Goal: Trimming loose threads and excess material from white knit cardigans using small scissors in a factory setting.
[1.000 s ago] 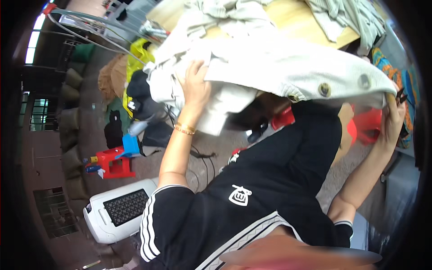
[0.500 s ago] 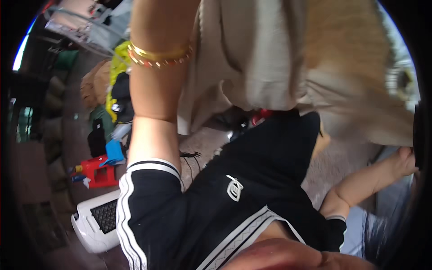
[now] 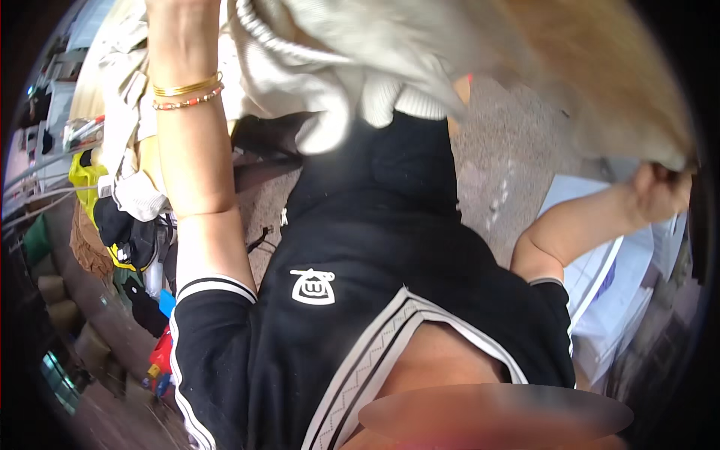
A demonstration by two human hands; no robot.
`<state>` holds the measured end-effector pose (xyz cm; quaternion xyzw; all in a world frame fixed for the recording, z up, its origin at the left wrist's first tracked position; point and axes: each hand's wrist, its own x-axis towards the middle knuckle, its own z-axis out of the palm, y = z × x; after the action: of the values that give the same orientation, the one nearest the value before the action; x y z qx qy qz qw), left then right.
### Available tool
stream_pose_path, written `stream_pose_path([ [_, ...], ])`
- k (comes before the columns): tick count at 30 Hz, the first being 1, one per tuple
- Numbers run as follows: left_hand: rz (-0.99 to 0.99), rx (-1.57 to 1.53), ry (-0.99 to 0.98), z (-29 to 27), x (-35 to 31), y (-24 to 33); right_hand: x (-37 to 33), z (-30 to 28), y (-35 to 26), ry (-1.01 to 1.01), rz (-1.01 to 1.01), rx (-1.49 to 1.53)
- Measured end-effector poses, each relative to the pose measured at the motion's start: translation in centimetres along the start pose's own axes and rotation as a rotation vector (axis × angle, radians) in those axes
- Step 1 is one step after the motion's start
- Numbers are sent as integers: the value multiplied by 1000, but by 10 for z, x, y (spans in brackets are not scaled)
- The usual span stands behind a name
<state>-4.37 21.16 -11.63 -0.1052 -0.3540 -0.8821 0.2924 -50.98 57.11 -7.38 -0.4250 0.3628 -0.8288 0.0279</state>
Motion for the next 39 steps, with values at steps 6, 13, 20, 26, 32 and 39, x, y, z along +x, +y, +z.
stream_pose_path([
  [6, -58, 1330, 995, -48, -104, -117, -155, 21, 64, -894, 486, -502],
  [13, 158, 1606, 703, 20, -99, -185, -217, 7, 82, -878, 760, -512],
  [20, -205, 1143, 767, 0, -87, -204, -202, -11, 66, -847, 772, -507],
  [26, -215, 1483, 635, 38, -85, -211, -180, -50, 52, -837, 1122, -351],
  [32, 17, 1560, 677, 26, -84, -217, -194, -38, 96, -824, 1037, -681],
  [39, -102, 1581, 640, 32, -61, -219, -153, 66, 124, -809, 556, -509],
])
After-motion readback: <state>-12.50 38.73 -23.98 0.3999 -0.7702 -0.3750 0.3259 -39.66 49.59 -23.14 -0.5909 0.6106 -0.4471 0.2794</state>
